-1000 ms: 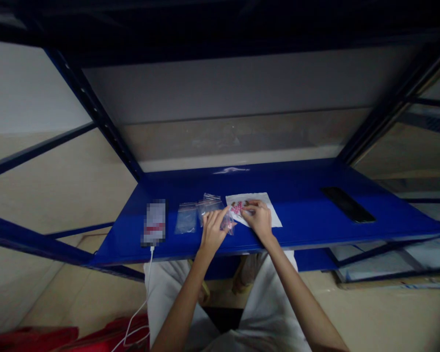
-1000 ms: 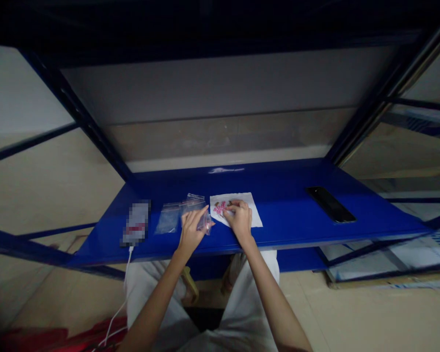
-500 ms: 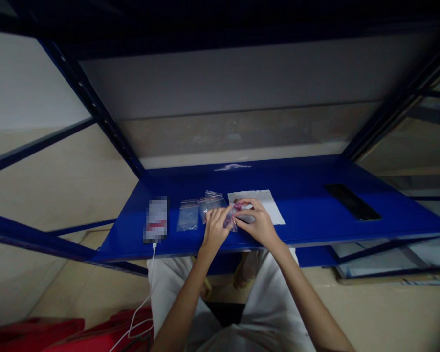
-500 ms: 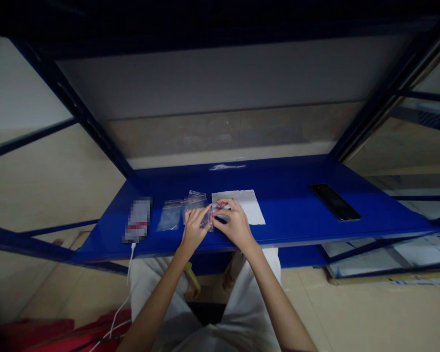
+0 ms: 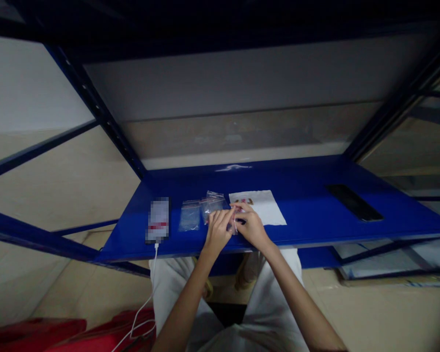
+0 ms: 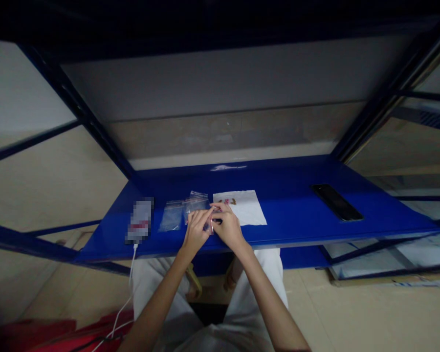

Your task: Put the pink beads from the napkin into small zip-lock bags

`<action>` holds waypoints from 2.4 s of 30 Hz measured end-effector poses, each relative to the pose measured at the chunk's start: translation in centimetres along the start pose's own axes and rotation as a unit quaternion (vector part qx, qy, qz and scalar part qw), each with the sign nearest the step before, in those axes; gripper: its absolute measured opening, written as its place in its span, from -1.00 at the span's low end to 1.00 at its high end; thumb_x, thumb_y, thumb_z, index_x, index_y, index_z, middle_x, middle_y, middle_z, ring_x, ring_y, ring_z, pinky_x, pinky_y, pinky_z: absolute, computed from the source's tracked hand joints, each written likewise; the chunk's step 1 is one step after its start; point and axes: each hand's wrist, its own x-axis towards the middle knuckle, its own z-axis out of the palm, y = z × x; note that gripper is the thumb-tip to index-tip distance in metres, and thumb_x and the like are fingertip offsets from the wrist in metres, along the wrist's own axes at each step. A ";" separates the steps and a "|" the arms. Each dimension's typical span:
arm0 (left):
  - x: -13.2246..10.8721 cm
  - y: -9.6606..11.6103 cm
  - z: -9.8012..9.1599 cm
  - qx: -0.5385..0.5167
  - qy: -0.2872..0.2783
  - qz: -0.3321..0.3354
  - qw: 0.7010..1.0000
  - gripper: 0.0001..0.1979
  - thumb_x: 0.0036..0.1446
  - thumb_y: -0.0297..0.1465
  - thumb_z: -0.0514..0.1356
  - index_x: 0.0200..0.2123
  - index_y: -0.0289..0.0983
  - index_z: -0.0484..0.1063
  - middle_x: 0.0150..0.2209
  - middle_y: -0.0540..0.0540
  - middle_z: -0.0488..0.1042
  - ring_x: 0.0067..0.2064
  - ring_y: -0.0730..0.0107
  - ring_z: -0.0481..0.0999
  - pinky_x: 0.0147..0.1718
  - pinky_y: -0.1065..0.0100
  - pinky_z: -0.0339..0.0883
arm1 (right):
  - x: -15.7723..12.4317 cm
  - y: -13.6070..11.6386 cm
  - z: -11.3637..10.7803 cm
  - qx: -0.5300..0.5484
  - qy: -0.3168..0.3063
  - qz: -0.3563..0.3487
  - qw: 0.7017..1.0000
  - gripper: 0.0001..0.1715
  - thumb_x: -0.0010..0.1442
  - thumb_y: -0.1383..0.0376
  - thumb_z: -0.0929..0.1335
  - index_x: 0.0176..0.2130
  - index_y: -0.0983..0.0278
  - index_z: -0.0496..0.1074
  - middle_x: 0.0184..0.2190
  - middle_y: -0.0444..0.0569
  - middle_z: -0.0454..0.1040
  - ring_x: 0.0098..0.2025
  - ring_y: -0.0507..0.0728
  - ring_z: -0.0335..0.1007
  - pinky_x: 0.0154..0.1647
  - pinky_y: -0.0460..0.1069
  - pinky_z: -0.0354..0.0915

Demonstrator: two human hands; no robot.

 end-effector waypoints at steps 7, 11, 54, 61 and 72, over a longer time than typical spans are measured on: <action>0.2 0.2 0.0 0.019 0.026 0.015 0.999 -0.58 0.17 -0.43 0.02 0.12 -0.24 0.17 -0.13 -0.12 0.43 -0.11 0.29 0.37 -0.07 0.21 0.15 | -0.2 0.8 -0.8 0.083 -0.015 0.017 0.996 -0.80 0.12 0.30 0.30 -0.29 0.23 0.52 -0.12 0.05 0.41 -0.06 0.14 0.33 -0.06 0.04 0.27; 0.2 0.2 -0.1 0.018 0.059 -0.003 0.998 -0.64 0.20 -0.38 0.00 0.08 -0.23 0.22 -0.14 -0.12 0.46 -0.12 0.31 0.40 -0.07 0.22 0.15 | -0.1 2.1 -2.2 0.050 0.044 0.061 0.996 -0.78 0.12 0.25 0.30 -0.27 0.23 0.51 -0.20 0.03 0.44 -0.17 0.13 0.38 -0.28 -0.03 0.34; -0.2 0.0 0.0 -0.006 0.117 0.033 0.993 -0.70 0.19 -0.47 -0.04 -0.04 -0.32 0.33 -0.23 -0.13 0.48 -0.19 0.34 0.41 -0.12 0.25 0.13 | 0.5 -0.9 0.3 -0.004 0.010 -0.004 1.000 -0.85 0.00 0.41 0.36 -0.54 0.26 0.50 -0.15 0.05 0.43 -0.08 0.19 0.32 0.01 0.13 0.18; 0.0 0.3 -0.2 -0.035 0.105 0.020 0.994 -0.74 0.17 -0.40 0.02 -0.09 -0.29 0.36 -0.19 -0.13 0.49 -0.14 0.32 0.42 -0.09 0.24 0.13 | -0.6 -0.3 0.3 0.072 -0.051 -0.018 0.996 -0.76 0.11 0.37 0.30 -0.20 0.24 0.48 0.00 0.11 0.31 0.07 0.18 0.20 0.07 0.13 0.14; -0.3 -0.8 -0.2 -0.270 0.227 -0.142 0.925 -0.77 0.18 -0.41 0.01 -0.21 -0.28 0.45 -0.30 -0.13 0.55 -0.33 0.35 0.54 -0.39 0.35 0.40 | -0.9 0.3 -2.7 0.080 0.075 0.047 0.993 -0.81 0.12 0.21 0.32 -0.36 0.22 0.51 -0.19 0.03 0.42 -0.12 0.16 0.35 -0.26 0.00 0.32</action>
